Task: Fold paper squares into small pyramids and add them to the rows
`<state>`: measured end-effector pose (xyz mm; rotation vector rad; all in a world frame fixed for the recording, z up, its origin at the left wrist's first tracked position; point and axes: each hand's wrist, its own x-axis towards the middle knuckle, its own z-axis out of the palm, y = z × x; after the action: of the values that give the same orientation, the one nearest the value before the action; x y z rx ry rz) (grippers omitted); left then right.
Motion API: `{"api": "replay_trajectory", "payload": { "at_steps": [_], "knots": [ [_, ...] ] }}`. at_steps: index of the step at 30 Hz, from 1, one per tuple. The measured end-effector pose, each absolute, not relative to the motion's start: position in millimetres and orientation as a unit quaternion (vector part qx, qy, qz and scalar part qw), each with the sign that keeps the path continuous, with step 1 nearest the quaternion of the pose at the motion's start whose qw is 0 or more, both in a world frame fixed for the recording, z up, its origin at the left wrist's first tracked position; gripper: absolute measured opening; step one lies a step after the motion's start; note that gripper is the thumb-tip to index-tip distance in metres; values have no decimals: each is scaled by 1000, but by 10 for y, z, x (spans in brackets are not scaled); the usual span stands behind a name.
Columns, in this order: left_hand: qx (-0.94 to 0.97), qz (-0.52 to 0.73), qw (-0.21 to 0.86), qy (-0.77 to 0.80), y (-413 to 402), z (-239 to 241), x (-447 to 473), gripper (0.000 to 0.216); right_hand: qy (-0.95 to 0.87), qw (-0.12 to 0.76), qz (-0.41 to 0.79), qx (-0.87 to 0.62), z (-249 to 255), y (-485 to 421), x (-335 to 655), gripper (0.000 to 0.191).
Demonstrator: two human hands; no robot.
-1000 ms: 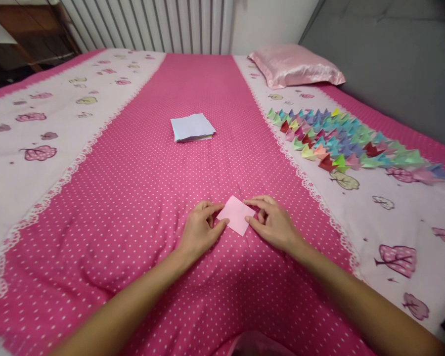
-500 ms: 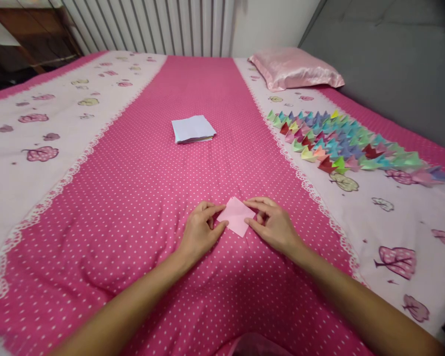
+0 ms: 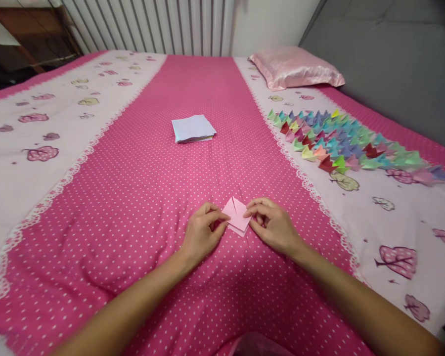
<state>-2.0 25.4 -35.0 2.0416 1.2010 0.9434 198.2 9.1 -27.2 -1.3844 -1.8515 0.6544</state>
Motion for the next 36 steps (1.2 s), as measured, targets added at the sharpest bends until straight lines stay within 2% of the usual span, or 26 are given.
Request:
{"api": "replay_trajectory", "payload": {
  "at_steps": [7, 13, 18, 27, 36],
  "knots": [
    [836, 352, 191, 376, 189, -436, -53, 19, -792, 331, 181, -479, -251, 46, 2022, 28],
    [865, 312, 133, 370, 169, -403, -27, 20, -786, 342, 151, -492, -296, 48, 2003, 9],
    [882, 227, 83, 403, 154, -359, 15, 31, -807, 311, 98, -492, -365, 36, 1983, 22],
    [871, 200, 69, 443, 108, -331, 35, 33, -823, 248, 24, -510, -337, 7, 1997, 23],
    [812, 242, 123, 516, 152, -317, -17, 31, -769, 266, 11, -581, -355, 40, 2053, 21]
  ]
}}
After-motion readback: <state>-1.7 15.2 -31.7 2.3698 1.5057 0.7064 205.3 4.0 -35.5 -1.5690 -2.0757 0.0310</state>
